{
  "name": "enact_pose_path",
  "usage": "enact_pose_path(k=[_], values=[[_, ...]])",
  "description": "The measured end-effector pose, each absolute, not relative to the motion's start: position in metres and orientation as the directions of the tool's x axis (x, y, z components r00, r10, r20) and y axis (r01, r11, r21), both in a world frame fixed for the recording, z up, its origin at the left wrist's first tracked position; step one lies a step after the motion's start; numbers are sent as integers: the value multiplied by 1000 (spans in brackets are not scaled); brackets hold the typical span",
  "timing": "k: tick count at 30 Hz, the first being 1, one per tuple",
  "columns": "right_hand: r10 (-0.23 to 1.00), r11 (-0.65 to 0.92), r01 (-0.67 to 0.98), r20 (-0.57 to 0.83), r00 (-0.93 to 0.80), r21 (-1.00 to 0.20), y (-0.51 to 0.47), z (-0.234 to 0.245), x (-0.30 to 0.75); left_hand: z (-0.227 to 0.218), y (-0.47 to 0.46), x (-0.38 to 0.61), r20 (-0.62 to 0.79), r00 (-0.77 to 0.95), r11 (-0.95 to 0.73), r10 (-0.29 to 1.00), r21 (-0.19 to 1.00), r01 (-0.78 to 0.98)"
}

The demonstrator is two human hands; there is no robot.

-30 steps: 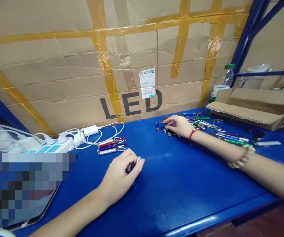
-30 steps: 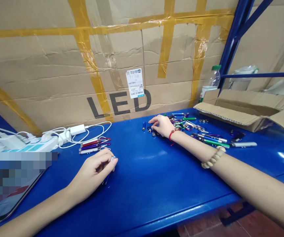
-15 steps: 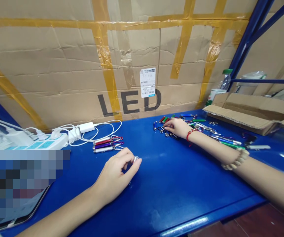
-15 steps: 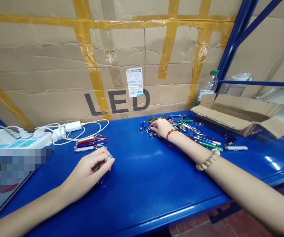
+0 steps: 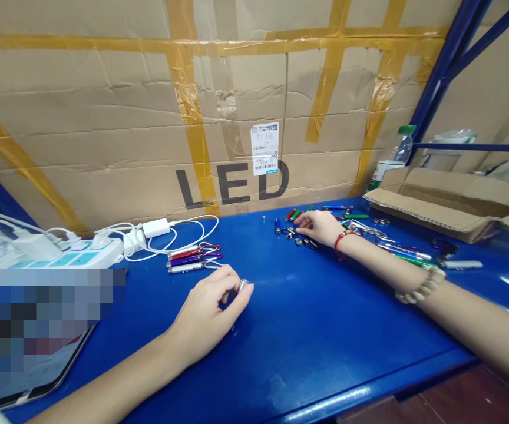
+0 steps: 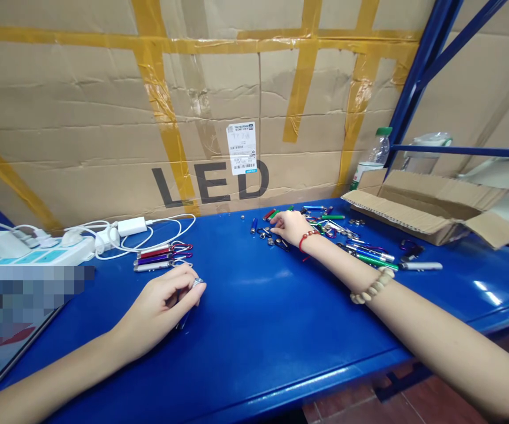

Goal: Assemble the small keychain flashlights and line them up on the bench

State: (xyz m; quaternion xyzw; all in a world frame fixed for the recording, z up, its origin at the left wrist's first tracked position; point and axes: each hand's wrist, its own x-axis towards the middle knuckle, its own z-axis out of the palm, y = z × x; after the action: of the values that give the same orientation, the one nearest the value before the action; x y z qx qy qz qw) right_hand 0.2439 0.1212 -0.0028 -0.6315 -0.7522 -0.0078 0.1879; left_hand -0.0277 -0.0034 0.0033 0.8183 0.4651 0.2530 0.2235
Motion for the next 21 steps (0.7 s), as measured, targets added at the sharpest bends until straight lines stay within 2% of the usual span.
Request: enact_pose_path(k=[10,21], values=[[952,137,973,296,-77,-185,120,-1,247,3,-5,-28,228,438,-482,870,583,654],[938,184,944,336,-85,-274,121,-4,248,3,-5,-27,261,436,-503,861,559,659]])
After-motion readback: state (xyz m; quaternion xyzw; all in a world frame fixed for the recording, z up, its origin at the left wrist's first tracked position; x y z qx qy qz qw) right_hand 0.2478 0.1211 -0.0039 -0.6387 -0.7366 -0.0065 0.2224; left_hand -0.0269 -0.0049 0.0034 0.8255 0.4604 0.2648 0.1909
